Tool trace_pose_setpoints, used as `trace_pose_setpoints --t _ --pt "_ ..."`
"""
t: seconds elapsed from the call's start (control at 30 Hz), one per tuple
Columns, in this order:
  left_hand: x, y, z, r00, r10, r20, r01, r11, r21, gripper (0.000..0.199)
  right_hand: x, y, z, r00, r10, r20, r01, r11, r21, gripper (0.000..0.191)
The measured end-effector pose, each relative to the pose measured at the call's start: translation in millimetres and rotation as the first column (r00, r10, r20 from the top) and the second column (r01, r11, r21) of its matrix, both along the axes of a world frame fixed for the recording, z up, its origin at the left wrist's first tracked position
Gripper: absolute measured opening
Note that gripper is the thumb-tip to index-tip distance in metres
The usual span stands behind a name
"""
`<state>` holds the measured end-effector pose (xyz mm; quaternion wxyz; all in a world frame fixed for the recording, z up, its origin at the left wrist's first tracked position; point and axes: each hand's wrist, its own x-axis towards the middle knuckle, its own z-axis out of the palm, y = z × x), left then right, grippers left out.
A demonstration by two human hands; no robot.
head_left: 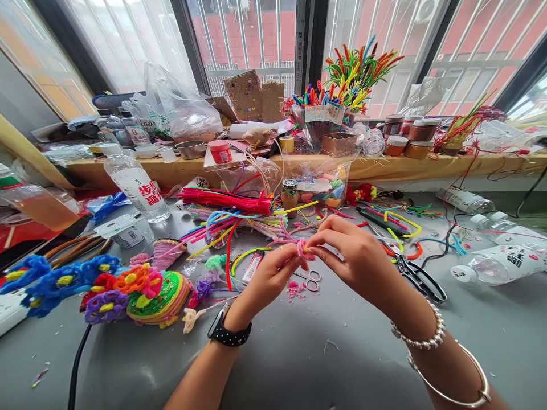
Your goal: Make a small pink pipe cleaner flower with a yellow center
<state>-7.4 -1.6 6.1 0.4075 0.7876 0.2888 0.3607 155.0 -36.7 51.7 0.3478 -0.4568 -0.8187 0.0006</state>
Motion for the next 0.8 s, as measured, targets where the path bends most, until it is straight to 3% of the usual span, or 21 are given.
trace_pose_setpoints --t 0.3,0.47,0.53,0.63,0.8 --pt "0 1 -3.6 0.997 0.075 0.026 -0.07 0.986 -0.149 0.029 8 0 6.7 0.985 -0.112 -0.129 0.122 0.99 0.071 0.015" --pt "-2 4 -5.0 0.981 0.164 0.105 -0.149 0.979 -0.137 0.028 10 7 1.0 0.975 -0.194 -0.113 0.19 0.981 -0.04 0.014" --pt "-3 5 -5.8 0.973 0.198 0.118 -0.179 0.971 -0.157 0.029 6 12 -6.1 0.983 -0.156 -0.093 0.143 0.98 -0.137 0.016" --pt "-3 7 -8.0 0.955 0.247 0.161 -0.211 0.954 -0.212 0.029 -5 19 -19.6 0.991 0.002 -0.133 -0.037 0.964 -0.262 0.018" --pt "-2 7 -9.6 0.937 0.235 0.26 -0.165 0.95 -0.266 0.034 -24 23 -37.4 0.934 0.117 -0.337 -0.257 0.876 -0.408 0.015"
